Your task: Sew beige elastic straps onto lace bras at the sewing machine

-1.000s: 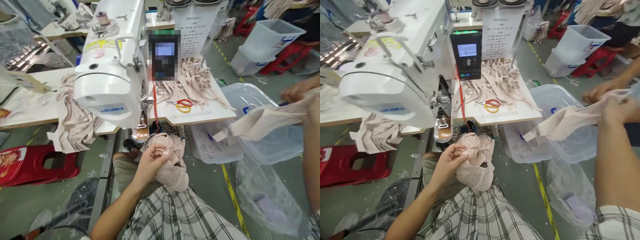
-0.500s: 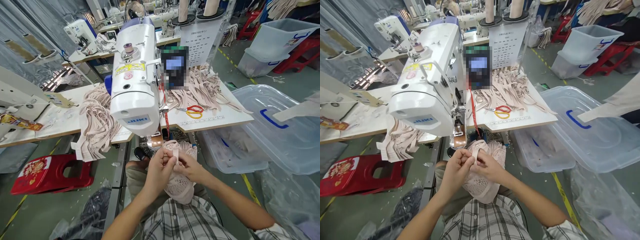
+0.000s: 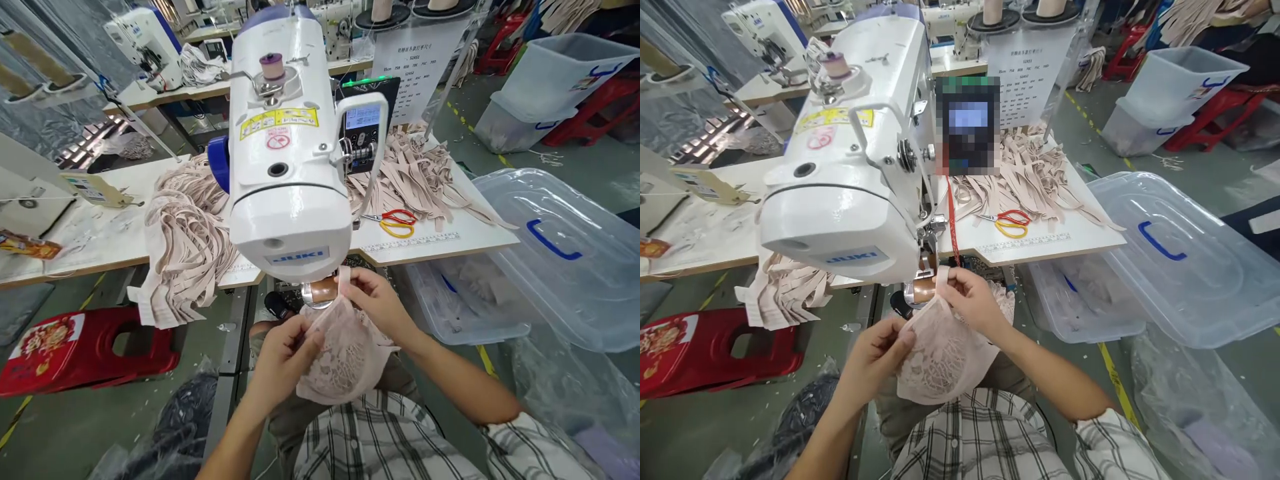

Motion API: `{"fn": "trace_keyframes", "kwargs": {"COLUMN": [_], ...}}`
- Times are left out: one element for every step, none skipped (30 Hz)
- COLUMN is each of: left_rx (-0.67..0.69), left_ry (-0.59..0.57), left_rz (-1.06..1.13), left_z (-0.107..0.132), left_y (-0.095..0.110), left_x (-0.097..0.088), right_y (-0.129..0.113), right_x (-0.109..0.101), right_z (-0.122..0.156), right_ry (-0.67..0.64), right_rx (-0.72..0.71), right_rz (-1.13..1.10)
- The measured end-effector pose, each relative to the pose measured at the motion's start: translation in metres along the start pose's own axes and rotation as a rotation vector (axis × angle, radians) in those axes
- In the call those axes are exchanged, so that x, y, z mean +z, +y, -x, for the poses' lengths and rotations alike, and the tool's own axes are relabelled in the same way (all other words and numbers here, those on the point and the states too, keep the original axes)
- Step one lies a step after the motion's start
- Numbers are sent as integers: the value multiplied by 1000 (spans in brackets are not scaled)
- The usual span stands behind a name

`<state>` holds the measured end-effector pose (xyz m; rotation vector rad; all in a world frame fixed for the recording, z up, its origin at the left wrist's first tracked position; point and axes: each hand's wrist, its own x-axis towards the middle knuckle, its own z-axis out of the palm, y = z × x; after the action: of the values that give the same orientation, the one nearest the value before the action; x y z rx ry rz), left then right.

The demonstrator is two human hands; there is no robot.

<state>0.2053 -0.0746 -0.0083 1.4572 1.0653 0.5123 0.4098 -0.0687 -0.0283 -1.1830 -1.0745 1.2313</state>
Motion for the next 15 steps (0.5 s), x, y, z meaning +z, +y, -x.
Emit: {"fn": "trace_keyframes", "kwargs": {"left_rx": [-5, -7, 1, 20, 48, 84, 120, 151, 174, 189, 196, 197, 193, 185, 176], "left_ry": [37, 67, 88, 105, 125, 148, 174, 196, 214, 226, 235, 244, 252, 259, 263], "left_rz": [6, 7, 1, -15, -42, -84, -132, -175, -206, -229, -244, -252, -253, -253, -257], "left_z": [-4, -7, -11, -15, -18, -20, -22, -24, -25, -25, -25, -25, -25, -24, -24], "left_y": [-2, -4, -6, -9, -11, -13, -14, -15, -16, -17, -17, -18, -19, -20, -20], "left_x": [-1, -1, -2, -2, -3, -4, -5, -7, -8, -9, -11, -12, -13, -15, -15], "right_y": [3, 7, 11, 14, 17, 19, 21, 22, 22, 21, 20, 19, 17, 16, 14], "right_x": [0, 0, -1, -1, -2, -2, -3, -3, -3, -3, -3, -3, -3, -2, -2], "right_z": [-6, -12, -17, -22, -27, -31, -35, -40, -44, -48, -52, -55, -58, -60, -62], "right_ry": [25, 41, 47, 49, 47, 40, 34, 32, 35, 40, 46, 49, 46, 36, 24], "right_rx": [-5, -14, -21, -25, -30, -38, -56, -83, -116, -151, -181, -201, -211, -213, -210], "right_rz": [24, 52, 76, 95, 113, 137, 165, 199, 237, 274, 307, 334, 355, 369, 376]}}
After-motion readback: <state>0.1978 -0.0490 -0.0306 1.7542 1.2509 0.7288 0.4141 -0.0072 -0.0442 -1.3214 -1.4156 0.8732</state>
